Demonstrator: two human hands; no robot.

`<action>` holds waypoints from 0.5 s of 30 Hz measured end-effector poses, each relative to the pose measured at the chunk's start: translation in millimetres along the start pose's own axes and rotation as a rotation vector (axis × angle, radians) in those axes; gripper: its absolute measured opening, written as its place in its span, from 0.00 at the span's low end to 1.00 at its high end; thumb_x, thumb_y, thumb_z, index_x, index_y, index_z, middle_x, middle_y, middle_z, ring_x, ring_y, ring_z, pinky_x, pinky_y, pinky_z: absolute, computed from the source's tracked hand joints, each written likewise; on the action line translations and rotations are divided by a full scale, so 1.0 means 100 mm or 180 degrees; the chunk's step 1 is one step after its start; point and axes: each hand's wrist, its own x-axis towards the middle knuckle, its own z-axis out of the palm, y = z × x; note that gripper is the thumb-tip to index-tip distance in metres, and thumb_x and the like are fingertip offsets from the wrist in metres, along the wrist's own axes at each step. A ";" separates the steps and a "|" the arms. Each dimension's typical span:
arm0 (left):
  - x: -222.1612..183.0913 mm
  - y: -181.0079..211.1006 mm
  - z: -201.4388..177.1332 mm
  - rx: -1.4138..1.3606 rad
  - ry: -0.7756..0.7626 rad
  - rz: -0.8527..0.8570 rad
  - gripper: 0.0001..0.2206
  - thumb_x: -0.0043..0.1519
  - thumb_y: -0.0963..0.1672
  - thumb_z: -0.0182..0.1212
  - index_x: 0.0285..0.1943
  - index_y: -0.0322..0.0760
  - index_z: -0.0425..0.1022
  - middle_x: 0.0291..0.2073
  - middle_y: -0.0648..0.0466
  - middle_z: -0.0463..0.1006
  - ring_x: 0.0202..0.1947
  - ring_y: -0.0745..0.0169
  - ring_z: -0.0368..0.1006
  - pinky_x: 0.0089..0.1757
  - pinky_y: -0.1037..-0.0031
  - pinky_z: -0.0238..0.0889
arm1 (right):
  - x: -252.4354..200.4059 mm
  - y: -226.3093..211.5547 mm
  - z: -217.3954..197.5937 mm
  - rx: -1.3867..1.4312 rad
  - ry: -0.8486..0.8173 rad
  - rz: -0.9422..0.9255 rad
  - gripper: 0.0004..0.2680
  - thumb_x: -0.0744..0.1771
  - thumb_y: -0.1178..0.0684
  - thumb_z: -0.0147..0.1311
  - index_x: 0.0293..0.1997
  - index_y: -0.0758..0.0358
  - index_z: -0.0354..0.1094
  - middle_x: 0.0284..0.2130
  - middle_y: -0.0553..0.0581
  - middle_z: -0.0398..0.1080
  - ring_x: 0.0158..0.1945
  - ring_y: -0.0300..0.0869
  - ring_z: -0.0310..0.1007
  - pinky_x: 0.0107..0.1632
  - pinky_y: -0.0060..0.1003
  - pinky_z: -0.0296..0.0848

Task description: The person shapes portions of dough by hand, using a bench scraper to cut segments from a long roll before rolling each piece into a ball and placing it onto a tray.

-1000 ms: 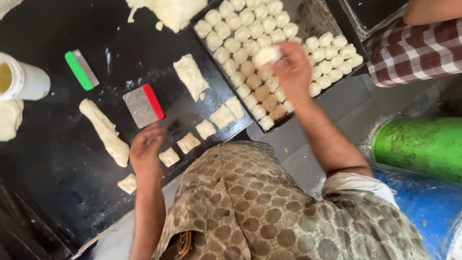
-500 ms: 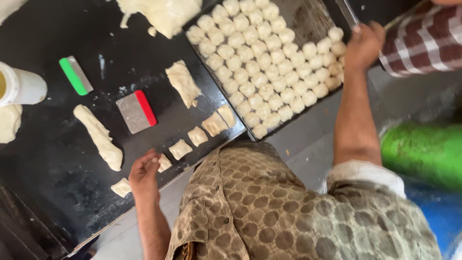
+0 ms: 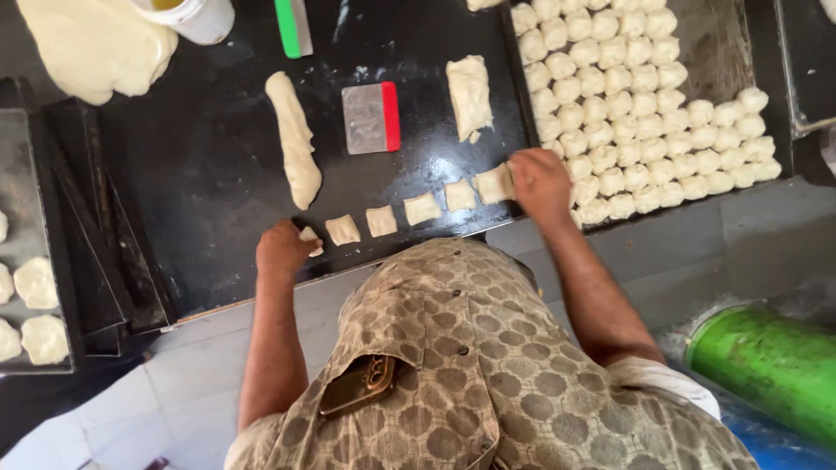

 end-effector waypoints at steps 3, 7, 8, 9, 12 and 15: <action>0.00 0.03 -0.25 0.0309 -0.0349 0.0381 0.19 0.50 0.52 0.75 0.39 0.34 0.81 0.39 0.40 0.81 0.43 0.38 0.77 0.45 0.53 0.71 | 0.16 -0.29 0.37 -0.0173 -0.0337 -0.0315 0.05 0.64 0.61 0.64 0.42 0.66 0.76 0.41 0.60 0.76 0.45 0.55 0.75 0.49 0.46 0.74; -0.13 0.19 -0.47 -0.0840 0.0298 0.1296 0.16 0.55 0.49 0.74 0.37 0.30 0.79 0.38 0.37 0.80 0.42 0.39 0.77 0.44 0.57 0.71 | 0.38 -0.36 0.69 -0.0273 -0.0334 -0.0424 0.07 0.64 0.63 0.63 0.44 0.68 0.75 0.43 0.61 0.74 0.47 0.55 0.73 0.51 0.46 0.74; -0.15 0.28 -0.50 -0.1398 0.0202 0.1157 0.17 0.55 0.48 0.74 0.39 0.29 0.77 0.35 0.40 0.81 0.37 0.47 0.78 0.41 0.61 0.71 | 0.42 -0.37 0.75 -0.0298 -0.0307 -0.0433 0.07 0.64 0.64 0.62 0.45 0.68 0.75 0.44 0.61 0.74 0.48 0.55 0.73 0.51 0.46 0.74; -0.18 0.41 -0.47 -0.1957 0.0109 0.1017 0.17 0.54 0.47 0.75 0.41 0.29 0.76 0.32 0.43 0.81 0.32 0.55 0.79 0.37 0.66 0.71 | 0.43 -0.37 0.79 -0.0356 -0.0334 -0.0462 0.07 0.64 0.63 0.62 0.45 0.69 0.74 0.43 0.61 0.73 0.48 0.56 0.72 0.51 0.46 0.73; -0.25 0.83 -0.28 -0.3938 -0.0650 0.1060 0.13 0.60 0.42 0.70 0.48 0.30 0.73 0.35 0.51 0.81 0.32 0.67 0.75 0.32 0.75 0.69 | 0.54 -0.33 0.89 -0.0528 -0.0388 -0.0550 0.07 0.63 0.62 0.63 0.43 0.70 0.74 0.41 0.62 0.71 0.47 0.56 0.71 0.50 0.47 0.73; -0.30 1.18 0.02 -0.4617 -0.0962 0.1239 0.14 0.62 0.41 0.67 0.55 0.30 0.73 0.40 0.52 0.80 0.35 0.68 0.75 0.35 0.77 0.70 | 0.54 -0.22 0.97 -0.0596 -0.0451 -0.0591 0.05 0.64 0.60 0.63 0.39 0.69 0.74 0.39 0.62 0.70 0.45 0.57 0.70 0.47 0.48 0.72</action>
